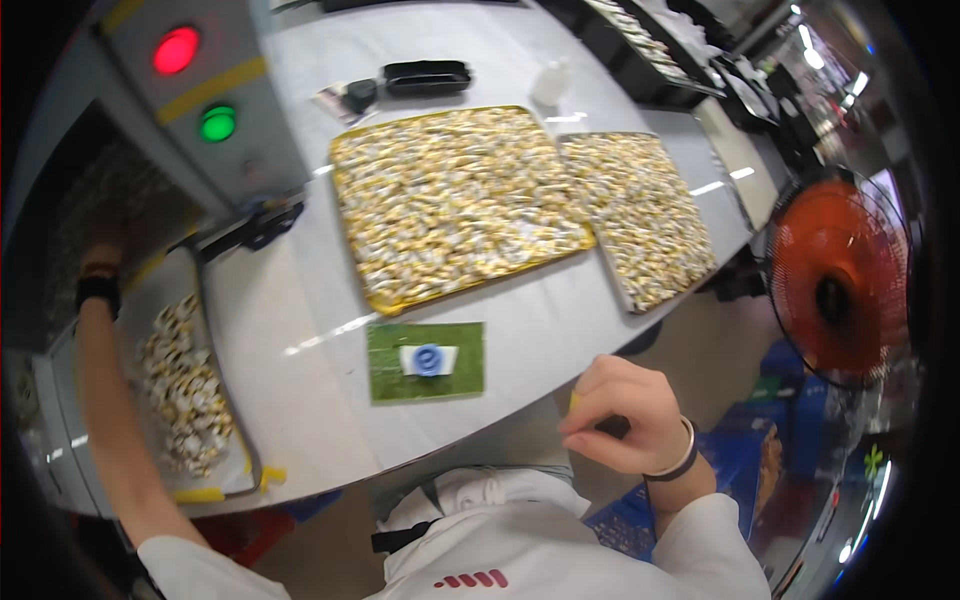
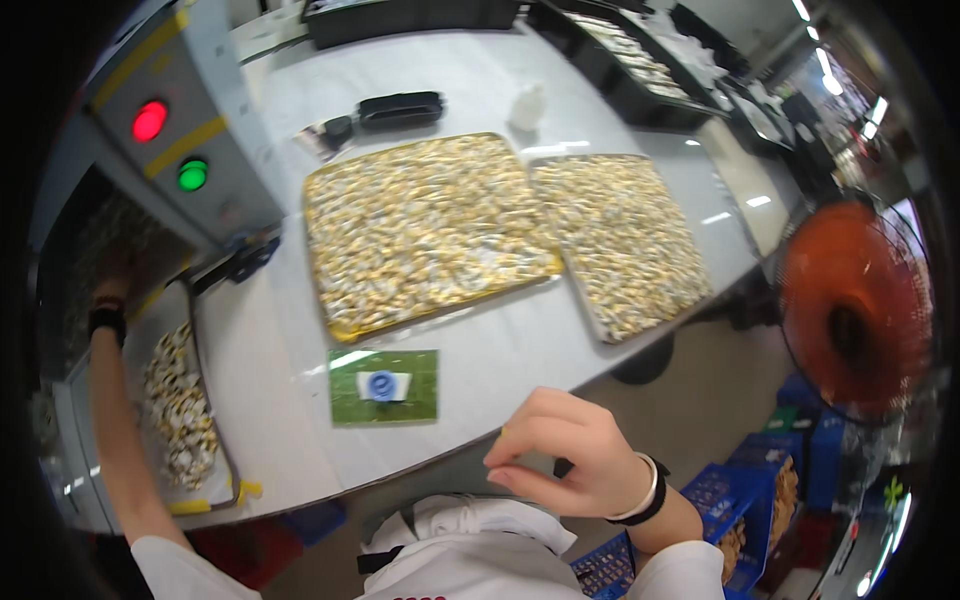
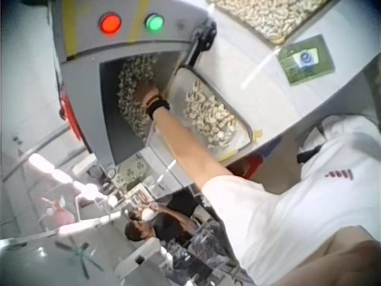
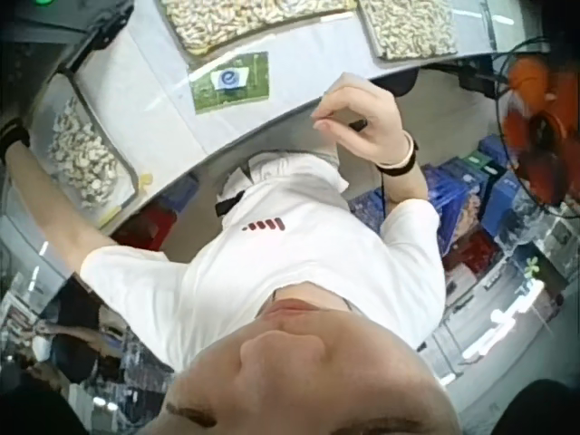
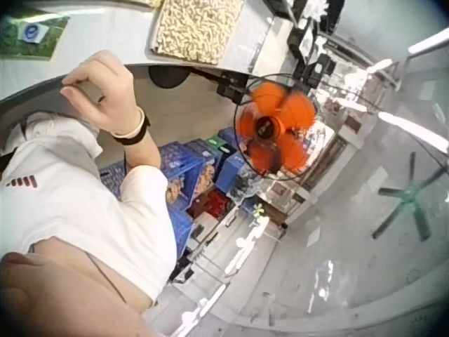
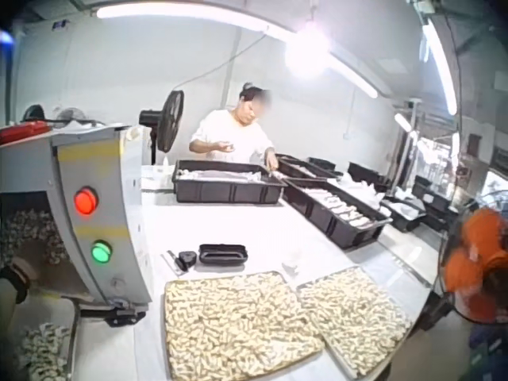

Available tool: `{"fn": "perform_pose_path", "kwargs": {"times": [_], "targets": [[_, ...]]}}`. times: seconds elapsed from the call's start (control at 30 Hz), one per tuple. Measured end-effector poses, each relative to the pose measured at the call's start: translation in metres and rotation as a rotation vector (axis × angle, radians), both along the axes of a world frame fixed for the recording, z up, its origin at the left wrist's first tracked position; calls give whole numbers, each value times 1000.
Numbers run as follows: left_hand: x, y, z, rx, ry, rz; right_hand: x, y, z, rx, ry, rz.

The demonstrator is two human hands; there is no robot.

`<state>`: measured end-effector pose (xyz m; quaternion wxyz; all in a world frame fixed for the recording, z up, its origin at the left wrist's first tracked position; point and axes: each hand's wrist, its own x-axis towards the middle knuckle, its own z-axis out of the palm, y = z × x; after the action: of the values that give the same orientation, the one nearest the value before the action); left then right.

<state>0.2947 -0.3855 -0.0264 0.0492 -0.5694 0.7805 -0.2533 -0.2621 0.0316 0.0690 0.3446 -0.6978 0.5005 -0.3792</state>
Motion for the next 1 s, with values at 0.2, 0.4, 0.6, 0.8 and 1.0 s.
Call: {"fn": "perform_pose_path", "kwargs": {"times": [0.2, 0.4, 0.6, 0.8, 1.0], "targets": [[-13, -4, -15, 133, 26, 216, -35, -23, -1, -103, 391, -240], [17, 40, 30, 250, 386, 198, -55, -95, -22, -81, 627, -131], [-112, 236, 115, 627, 1458, -305, -64, -123, -39, -99, 751, -98], [-148, 324, 29, 1759, 1774, -961, -43, -144, -47, -206, 794, -91], [-279, 384, 48, 1772, 2149, -451, -55, -140, -54, -142, 740, -158]]}}
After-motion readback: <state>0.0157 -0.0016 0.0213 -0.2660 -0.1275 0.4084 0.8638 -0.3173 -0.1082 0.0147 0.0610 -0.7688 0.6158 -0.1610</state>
